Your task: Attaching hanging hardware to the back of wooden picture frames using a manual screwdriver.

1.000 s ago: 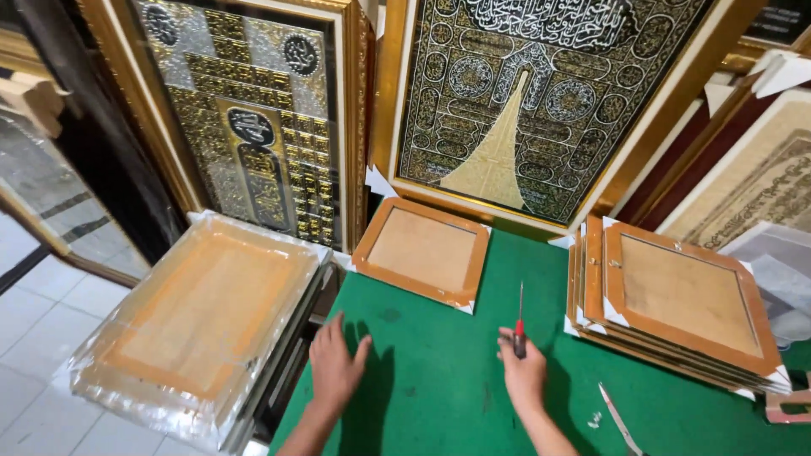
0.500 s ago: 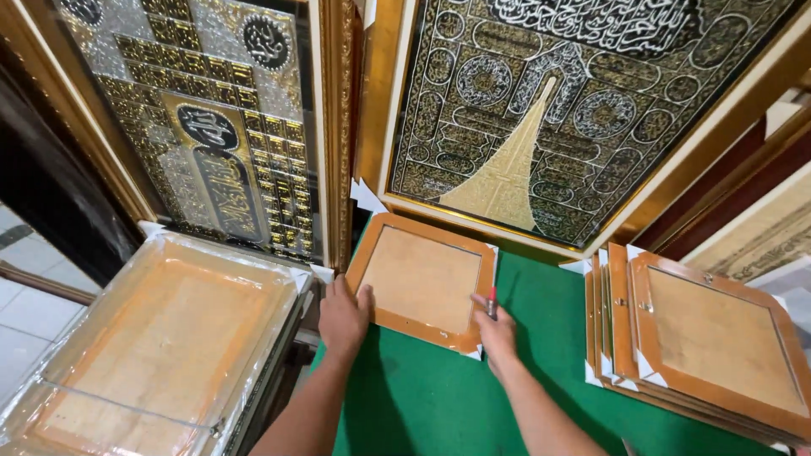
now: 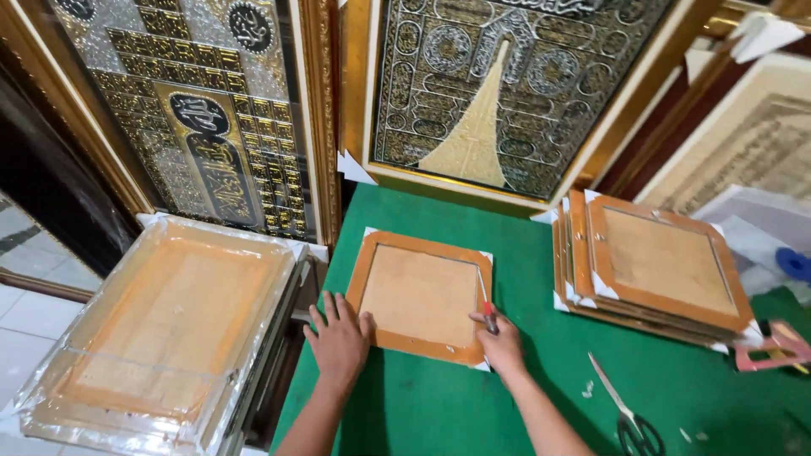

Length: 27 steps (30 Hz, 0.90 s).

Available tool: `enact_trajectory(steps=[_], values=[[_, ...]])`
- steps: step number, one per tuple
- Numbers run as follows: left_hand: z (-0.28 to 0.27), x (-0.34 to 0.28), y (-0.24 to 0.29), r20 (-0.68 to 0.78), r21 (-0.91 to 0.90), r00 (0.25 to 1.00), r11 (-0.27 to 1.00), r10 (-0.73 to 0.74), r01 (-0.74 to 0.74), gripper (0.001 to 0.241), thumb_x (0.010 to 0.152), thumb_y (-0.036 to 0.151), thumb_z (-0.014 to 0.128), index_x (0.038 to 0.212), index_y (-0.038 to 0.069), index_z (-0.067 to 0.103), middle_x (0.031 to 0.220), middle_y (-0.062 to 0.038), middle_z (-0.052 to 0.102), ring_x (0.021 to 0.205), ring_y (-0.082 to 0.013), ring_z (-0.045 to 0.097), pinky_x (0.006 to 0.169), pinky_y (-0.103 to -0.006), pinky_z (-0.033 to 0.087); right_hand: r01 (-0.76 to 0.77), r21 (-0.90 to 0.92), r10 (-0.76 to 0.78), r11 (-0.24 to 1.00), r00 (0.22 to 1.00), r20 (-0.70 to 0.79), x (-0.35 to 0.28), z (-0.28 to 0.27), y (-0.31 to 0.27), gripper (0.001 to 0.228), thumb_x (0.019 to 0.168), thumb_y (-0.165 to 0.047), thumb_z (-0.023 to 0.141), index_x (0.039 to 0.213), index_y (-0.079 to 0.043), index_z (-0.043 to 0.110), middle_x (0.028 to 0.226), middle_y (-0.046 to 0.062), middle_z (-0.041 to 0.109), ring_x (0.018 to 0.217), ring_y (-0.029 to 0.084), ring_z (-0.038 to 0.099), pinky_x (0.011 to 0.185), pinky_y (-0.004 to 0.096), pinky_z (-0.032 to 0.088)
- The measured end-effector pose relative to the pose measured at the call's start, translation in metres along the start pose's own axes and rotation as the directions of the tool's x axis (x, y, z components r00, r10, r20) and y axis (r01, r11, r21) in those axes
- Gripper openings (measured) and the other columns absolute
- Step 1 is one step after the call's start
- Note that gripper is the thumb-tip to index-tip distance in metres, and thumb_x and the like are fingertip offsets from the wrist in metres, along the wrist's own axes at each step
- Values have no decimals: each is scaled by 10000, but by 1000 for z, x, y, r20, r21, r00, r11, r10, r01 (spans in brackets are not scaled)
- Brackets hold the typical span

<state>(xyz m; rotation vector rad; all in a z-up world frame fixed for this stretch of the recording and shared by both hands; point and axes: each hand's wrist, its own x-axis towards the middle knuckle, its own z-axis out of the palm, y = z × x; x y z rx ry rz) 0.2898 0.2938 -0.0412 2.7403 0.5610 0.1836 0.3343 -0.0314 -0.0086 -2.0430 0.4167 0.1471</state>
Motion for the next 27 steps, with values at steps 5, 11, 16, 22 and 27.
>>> enact_trajectory(steps=[5, 11, 16, 22, 27], values=[[9, -100, 0, -145, 125, 983, 988, 113, -95, 793, 1070, 624, 462, 1676, 113, 499, 1791, -109, 439, 1669, -463, 340, 1275, -739, 298, -22, -31, 21, 999, 999, -28, -83, -46, 58, 561, 876, 37, 605, 1255, -227, 924, 1702, 6, 628, 1087, 141, 569, 889, 314, 426], [-6, -194, 4, -50, 139, 983, 976, 178, -169, 812, 1078, 659, 441, 1685, 119, 471, 1810, -96, 390, 1687, -460, 284, 1264, -779, 274, 45, -102, -53, 994, 995, -81, -146, -89, 139, 603, 805, 26, 606, 1223, -245, 945, 1604, 58, 715, 1552, 142, 596, 1253, 288, 444], [-14, -247, 2, 70, 176, 980, 965, 186, -195, 879, 1057, 724, 434, 1702, 127, 422, 1832, -76, 334, 1699, -462, 233, 1254, -801, 248, 44, -170, -60, 984, 994, -91, -185, -115, 168, 642, 761, 61, 640, 1206, -279, 954, 1565, -6, 756, 1521, 117, 620, 1301, 270, 410], [-6, -269, -1, 117, 189, 980, 965, 160, -180, 939, 1074, 779, 322, 1755, 134, 304, 1872, -57, 226, 1728, -426, 140, 1264, -793, 196, 69, -182, -84, 981, 994, -75, -200, -124, 174, 610, 773, 94, 644, 1179, -236, 957, 1521, 10, 780, 1495, 149, 644, 1330, 288, 408], [-1, -264, 13, 54, 230, 994, 967, 95, -105, 1003, 1035, 834, 377, 1783, 175, 274, 1868, -69, 244, 1669, -503, 253, 1255, -777, 252, -53, -92, 49, 994, 997, -54, -193, -129, 175, 616, 775, -17, 655, 1243, -301, 937, 1687, -61, 654, 1494, 64, 641, 1040, 274, 562]])
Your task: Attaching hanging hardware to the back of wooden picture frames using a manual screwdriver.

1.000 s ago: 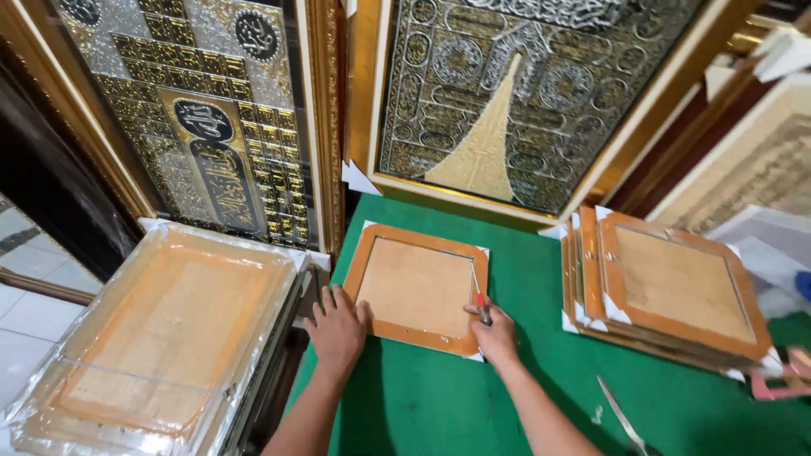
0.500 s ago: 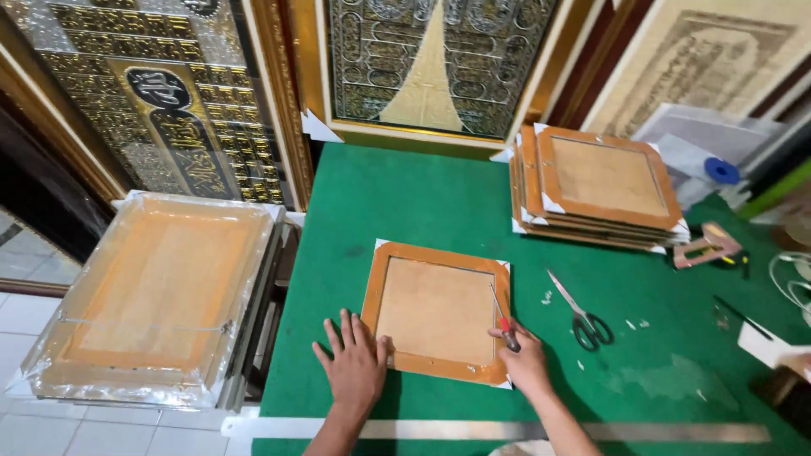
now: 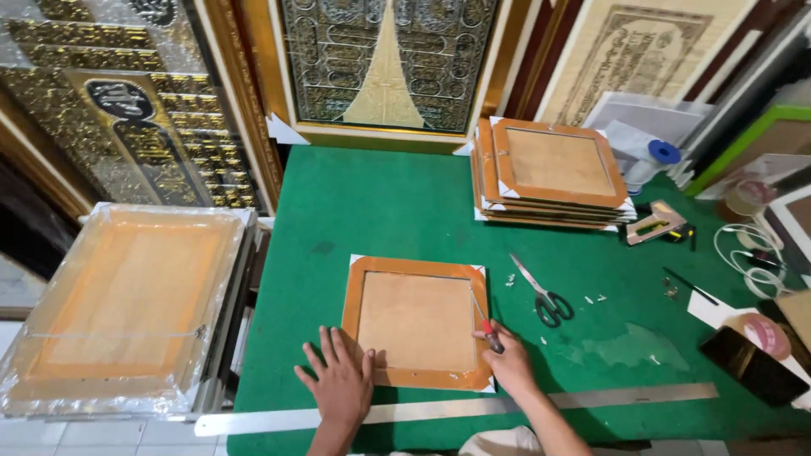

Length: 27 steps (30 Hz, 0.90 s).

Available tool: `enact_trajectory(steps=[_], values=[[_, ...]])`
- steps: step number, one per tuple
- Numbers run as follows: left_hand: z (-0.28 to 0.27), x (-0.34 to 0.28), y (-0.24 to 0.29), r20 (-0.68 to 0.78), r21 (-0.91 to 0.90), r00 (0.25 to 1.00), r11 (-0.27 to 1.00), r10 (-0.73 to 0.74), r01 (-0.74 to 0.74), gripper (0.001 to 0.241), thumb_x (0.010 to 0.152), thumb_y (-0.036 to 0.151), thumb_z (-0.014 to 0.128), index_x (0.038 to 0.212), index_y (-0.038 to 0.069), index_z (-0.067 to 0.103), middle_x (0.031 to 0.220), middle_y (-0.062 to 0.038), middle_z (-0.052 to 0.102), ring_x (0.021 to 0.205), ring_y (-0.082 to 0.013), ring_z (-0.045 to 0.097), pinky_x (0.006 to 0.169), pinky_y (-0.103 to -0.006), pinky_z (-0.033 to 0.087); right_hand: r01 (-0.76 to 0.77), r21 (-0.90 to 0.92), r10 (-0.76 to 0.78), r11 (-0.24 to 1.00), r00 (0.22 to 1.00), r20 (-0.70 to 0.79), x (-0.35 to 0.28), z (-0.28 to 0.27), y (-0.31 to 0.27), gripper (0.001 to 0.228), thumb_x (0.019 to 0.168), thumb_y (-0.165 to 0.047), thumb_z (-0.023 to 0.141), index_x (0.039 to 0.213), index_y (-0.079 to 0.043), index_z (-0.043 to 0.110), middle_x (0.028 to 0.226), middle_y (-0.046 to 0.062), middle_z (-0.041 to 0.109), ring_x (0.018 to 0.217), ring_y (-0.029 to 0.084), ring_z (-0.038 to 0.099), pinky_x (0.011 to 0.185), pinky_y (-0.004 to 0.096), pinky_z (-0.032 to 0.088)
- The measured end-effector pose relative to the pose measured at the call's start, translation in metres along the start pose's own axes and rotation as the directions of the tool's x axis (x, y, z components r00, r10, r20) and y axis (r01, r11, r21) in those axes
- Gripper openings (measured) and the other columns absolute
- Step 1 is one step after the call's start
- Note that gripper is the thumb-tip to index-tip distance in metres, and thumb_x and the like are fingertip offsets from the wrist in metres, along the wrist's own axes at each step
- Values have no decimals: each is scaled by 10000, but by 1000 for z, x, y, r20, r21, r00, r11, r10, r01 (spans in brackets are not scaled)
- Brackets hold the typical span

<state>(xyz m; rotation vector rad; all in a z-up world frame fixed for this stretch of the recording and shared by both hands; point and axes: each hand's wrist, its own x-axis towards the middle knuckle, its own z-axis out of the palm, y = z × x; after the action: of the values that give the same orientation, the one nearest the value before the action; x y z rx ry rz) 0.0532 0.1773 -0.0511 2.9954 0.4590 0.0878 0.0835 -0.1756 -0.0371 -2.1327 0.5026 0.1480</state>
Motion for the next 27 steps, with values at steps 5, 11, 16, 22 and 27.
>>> enact_trajectory(steps=[5, 11, 16, 22, 27], values=[[-31, -14, 40, -70, -261, 996, 963, 56, -72, 920, 1038, 726, 477, 1745, 155, 330, 1857, -136, 255, 1676, -496, 233, 1257, -768, 230, -117, 198, 136, 973, 987, -88, -10, -29, 1, 535, 839, -23, 688, 1260, -256, 922, 1270, -37, 828, 926, 145, 614, 803, 292, 447], [-90, -13, 131, -74, -620, 949, 731, 306, -284, 877, 1057, 570, 618, 1691, 20, 365, 1757, -254, 382, 1598, -481, 365, 1273, -633, 300, -44, 330, 122, 943, 968, -220, -1, -103, 44, 485, 860, -17, 672, 1241, -177, 924, 1236, -9, 804, 891, 147, 644, 694, 300, 465], [-112, -19, 231, 304, -829, 844, 560, 441, 6, 954, 1022, 634, 534, 1761, 151, 175, 1587, -215, 632, 1167, -384, 823, 1078, -551, 554, -127, 266, 207, 956, 932, -297, -14, -198, 53, 414, 949, -99, 690, 1263, -233, 924, 681, 45, 623, 607, 179, 513, 556, 333, 375], [-30, -41, 360, 460, -853, 695, 493, 553, 171, 875, 992, 540, 668, 1711, 205, 297, 1361, -13, 820, 1139, -227, 829, 985, -390, 605, -270, -110, 204, 957, 891, -406, 16, -314, 109, 349, 980, -339, 696, 1256, -383, 906, 1134, 0, 887, 962, 291, 811, 828, 426, 560], [44, -54, 454, 432, -870, 767, 442, 474, 216, 615, 966, 534, 729, 1502, 254, 623, 1164, -21, 835, 1016, -171, 767, 909, -363, 587, -134, -335, -7, 933, 921, -389, 97, -394, 129, 265, 975, -404, 680, 1023, -187, 826, 975, 151, 849, 1003, 426, 784, 831, 513, 534]])
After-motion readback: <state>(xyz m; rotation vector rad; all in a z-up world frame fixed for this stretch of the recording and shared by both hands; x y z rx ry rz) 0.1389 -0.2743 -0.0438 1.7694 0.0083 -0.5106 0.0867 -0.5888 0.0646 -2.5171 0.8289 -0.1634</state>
